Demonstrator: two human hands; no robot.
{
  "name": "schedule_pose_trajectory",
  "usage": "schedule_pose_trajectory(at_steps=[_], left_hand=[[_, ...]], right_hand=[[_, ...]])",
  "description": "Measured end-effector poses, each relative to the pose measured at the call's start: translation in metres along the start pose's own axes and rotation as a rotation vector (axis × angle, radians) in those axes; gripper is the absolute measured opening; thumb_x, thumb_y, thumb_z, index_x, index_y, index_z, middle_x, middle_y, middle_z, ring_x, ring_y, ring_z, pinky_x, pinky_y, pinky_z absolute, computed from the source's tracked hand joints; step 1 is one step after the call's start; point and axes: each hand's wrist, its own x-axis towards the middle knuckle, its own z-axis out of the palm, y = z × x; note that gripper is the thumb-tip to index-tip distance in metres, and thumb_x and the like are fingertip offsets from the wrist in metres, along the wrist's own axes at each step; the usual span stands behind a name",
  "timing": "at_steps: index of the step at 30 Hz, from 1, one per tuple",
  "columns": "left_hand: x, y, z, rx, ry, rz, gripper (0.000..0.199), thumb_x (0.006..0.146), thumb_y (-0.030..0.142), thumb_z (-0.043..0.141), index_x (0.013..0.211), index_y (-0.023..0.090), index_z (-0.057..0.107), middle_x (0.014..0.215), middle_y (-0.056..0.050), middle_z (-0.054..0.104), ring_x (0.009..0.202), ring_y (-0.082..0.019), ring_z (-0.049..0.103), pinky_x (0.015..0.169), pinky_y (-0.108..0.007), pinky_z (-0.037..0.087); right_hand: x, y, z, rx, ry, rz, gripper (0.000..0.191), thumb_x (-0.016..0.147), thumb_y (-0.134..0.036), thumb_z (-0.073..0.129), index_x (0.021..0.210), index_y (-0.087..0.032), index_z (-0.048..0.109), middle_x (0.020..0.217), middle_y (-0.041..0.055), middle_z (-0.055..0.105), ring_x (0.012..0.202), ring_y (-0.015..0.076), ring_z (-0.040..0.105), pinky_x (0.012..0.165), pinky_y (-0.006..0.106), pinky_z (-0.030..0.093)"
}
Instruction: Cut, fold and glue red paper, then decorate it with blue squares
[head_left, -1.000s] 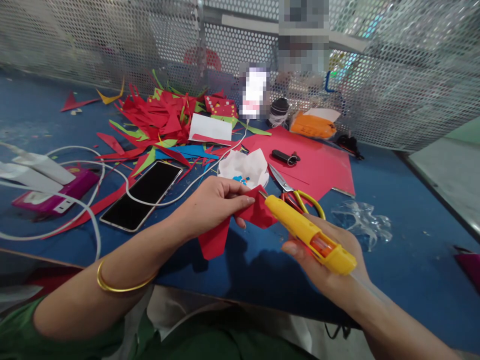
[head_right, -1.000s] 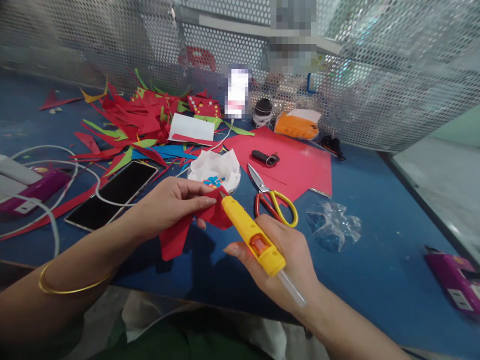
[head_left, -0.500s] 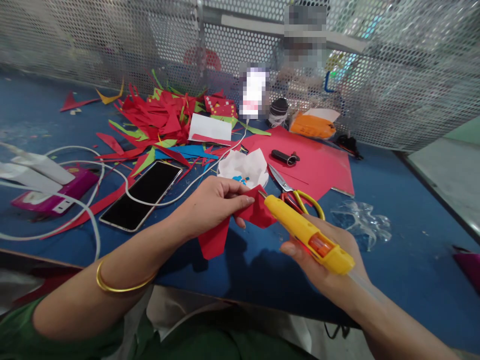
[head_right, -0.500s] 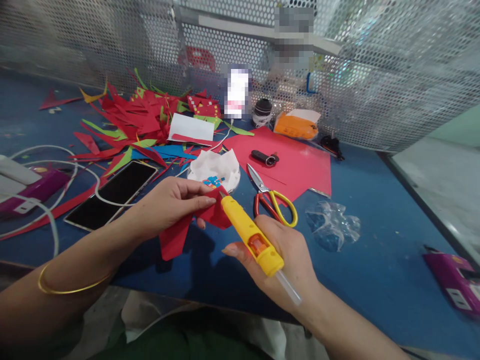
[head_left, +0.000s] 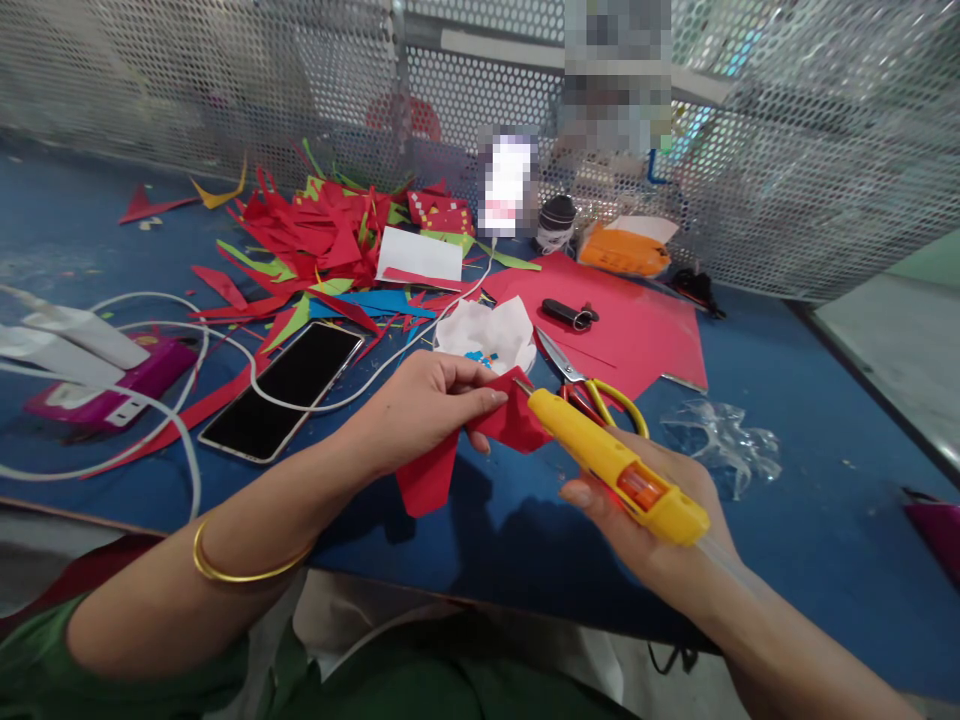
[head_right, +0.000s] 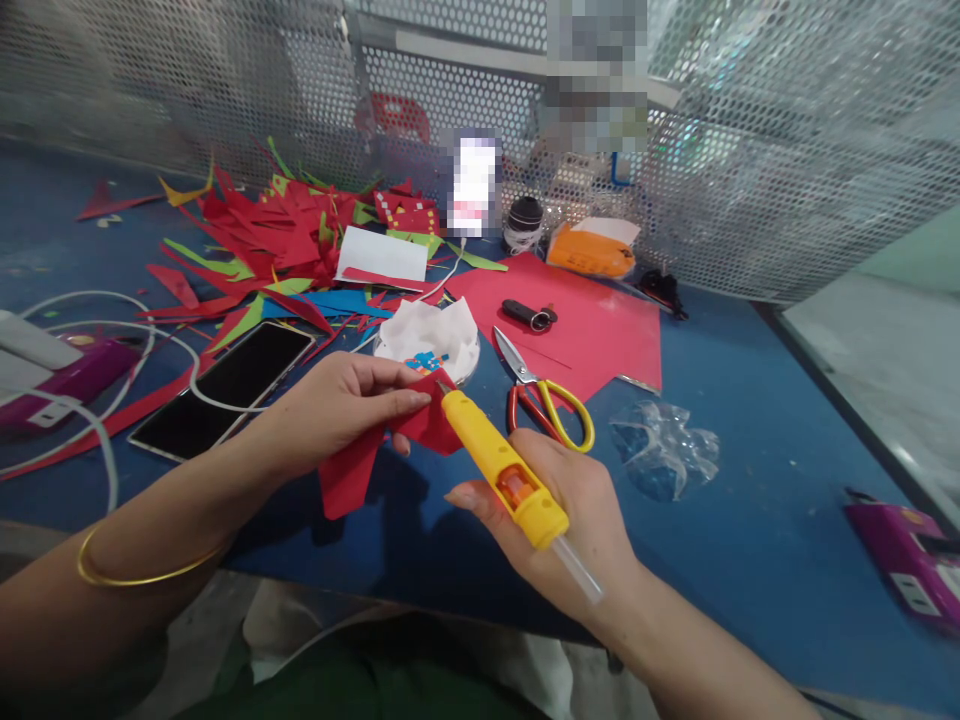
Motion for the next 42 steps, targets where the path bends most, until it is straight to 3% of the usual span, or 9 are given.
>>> schedule_pose_trajectory(at_steps=[13, 20, 35, 39, 42], left_hand=[[-0.0009, 0.0016, 0.0004, 0.004, 0.01, 0.01, 0.015, 0.084, 0.029, 0.068, 0.08, 0.015, 0.07, 0.065, 0.0, 0.07, 0.053, -0.011, 0.067, 0.051, -0.017, 0.049], [-0.0008, 0.0009, 0.0001, -0.014, -0.006, 0.0, 0.016, 0.084, 0.03, 0.067, 0.087, 0.016, 0.074, 0.073, -0.002, 0.075, 0.054, -0.011, 0.068, 0.053, -0.018, 0.051], [-0.0012, 0.0033, 0.0016, 0.022, 0.032, -0.022, 0.014, 0.082, 0.029, 0.067, 0.08, 0.016, 0.071, 0.062, 0.002, 0.068, 0.051, -0.01, 0.065, 0.051, -0.017, 0.047], [-0.0012, 0.0039, 0.0016, 0.014, 0.028, -0.031, 0.015, 0.083, 0.029, 0.068, 0.086, 0.015, 0.072, 0.064, 0.0, 0.07, 0.053, -0.01, 0.066, 0.053, -0.017, 0.049], [-0.0009, 0.0021, 0.0018, -0.001, 0.022, -0.033, 0.013, 0.083, 0.028, 0.067, 0.082, 0.015, 0.072, 0.063, 0.001, 0.07, 0.053, -0.01, 0.065, 0.054, -0.018, 0.049]], right_hand=[[-0.0003, -0.0011, -0.001, -0.028, 0.005, -0.009, 0.036, 0.095, -0.055, 0.054, 0.08, -0.023, 0.057, 0.063, -0.0005, 0.06, 0.049, 0.0135, 0.054, 0.045, 0.027, 0.038], [-0.0003, -0.0014, -0.0017, 0.007, -0.011, -0.024, 0.034, 0.095, -0.052, 0.056, 0.076, -0.023, 0.055, 0.061, -0.0012, 0.058, 0.049, 0.0131, 0.053, 0.044, 0.027, 0.037], [0.0008, -0.0009, -0.0024, -0.033, 0.029, 0.016, 0.034, 0.092, -0.052, 0.059, 0.074, -0.024, 0.055, 0.062, -0.0013, 0.059, 0.048, 0.013, 0.054, 0.045, 0.027, 0.039], [0.0006, -0.0031, -0.0063, 0.132, -0.048, 0.061, 0.038, 0.091, -0.053, 0.061, 0.068, -0.023, 0.056, 0.057, -0.0019, 0.056, 0.046, 0.0128, 0.052, 0.043, 0.027, 0.038], [-0.0015, -0.0017, -0.0083, 0.358, -0.038, 0.103, 0.041, 0.09, -0.058, 0.06, 0.068, -0.023, 0.059, 0.056, -0.0019, 0.055, 0.045, 0.0133, 0.051, 0.042, 0.028, 0.04]])
